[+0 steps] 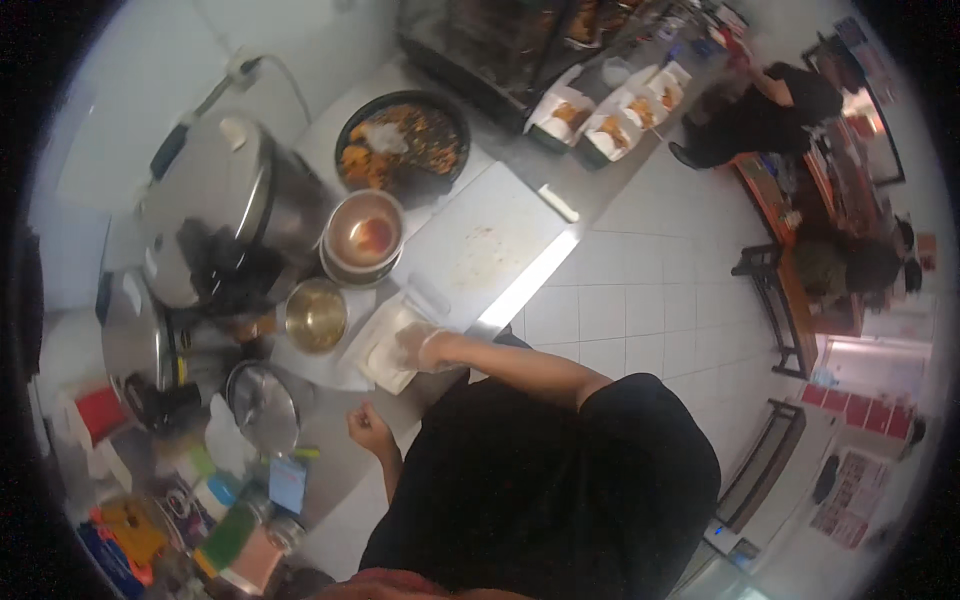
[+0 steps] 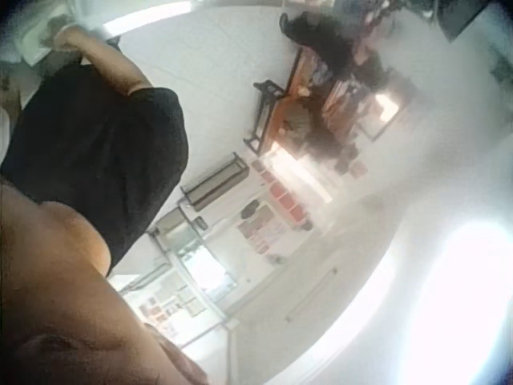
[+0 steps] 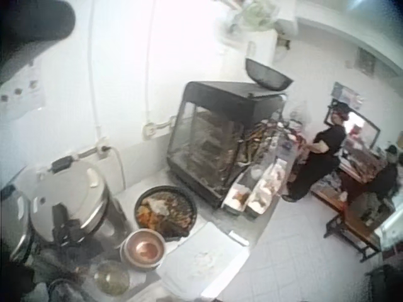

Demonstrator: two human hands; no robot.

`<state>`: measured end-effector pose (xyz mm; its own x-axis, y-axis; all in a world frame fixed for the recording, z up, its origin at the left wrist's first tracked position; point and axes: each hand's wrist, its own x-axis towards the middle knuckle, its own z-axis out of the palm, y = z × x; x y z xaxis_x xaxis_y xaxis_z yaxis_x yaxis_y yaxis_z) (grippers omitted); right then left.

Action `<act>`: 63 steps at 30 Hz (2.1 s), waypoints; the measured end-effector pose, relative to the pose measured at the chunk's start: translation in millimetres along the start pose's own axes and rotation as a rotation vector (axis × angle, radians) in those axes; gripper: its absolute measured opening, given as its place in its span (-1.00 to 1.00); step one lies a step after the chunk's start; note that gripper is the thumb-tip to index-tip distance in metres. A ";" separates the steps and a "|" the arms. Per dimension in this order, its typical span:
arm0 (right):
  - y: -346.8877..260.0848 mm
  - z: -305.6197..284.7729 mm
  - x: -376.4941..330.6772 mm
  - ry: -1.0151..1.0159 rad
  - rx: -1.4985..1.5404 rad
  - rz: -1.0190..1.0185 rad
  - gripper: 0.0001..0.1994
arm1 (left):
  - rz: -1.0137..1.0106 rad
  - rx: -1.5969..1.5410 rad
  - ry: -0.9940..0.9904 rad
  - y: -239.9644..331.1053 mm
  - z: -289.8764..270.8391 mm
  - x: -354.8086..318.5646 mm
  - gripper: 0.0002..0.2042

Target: The person places items of food and sauce into paper boxes, takes bread from a cooker, and uses a knife to cut bread on a cutting board.

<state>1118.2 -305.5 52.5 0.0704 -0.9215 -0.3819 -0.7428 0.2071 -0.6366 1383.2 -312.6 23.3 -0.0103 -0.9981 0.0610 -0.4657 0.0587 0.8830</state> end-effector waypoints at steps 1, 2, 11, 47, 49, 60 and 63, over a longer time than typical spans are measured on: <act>16.8 -28.0 -13.0 -0.125 0.172 0.055 -0.56 | -0.058 0.000 -0.131 3.2 6.3 -6.4 -0.62; 30.5 -73.3 -23.8 -0.255 0.347 0.099 -0.58 | -0.119 0.007 -0.257 8.5 12.5 -12.2 -0.60; 263.1 -394.6 -149.3 0.839 0.963 0.107 -0.78 | -0.073 0.452 -1.042 8.5 90.6 -43.0 -0.49; 439.0 -599.9 -191.0 1.079 1.318 -0.431 -0.58 | -0.679 0.426 -0.712 4.0 279.6 -326.7 -0.58; 423.8 -554.8 -204.1 0.969 1.278 -0.297 -0.53 | -0.658 0.426 -0.712 -11.4 267.8 -340.2 -0.58; 347.0 -234.6 -56.4 -0.513 0.560 0.179 -0.57 | -0.333 0.439 -0.659 -80.7 191.4 -260.9 -0.54; 333.0 -210.4 -8.4 -0.599 0.132 0.174 -0.57 | -0.745 0.290 -0.458 -64.6 178.9 -216.8 -0.52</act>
<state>730.2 -297.9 -15.3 0.3445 -0.5356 -0.7710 -0.6910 0.4114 -0.5944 1257.2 -103.5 -130.3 0.0609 -0.6903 -0.7210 -0.6957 -0.5473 0.4653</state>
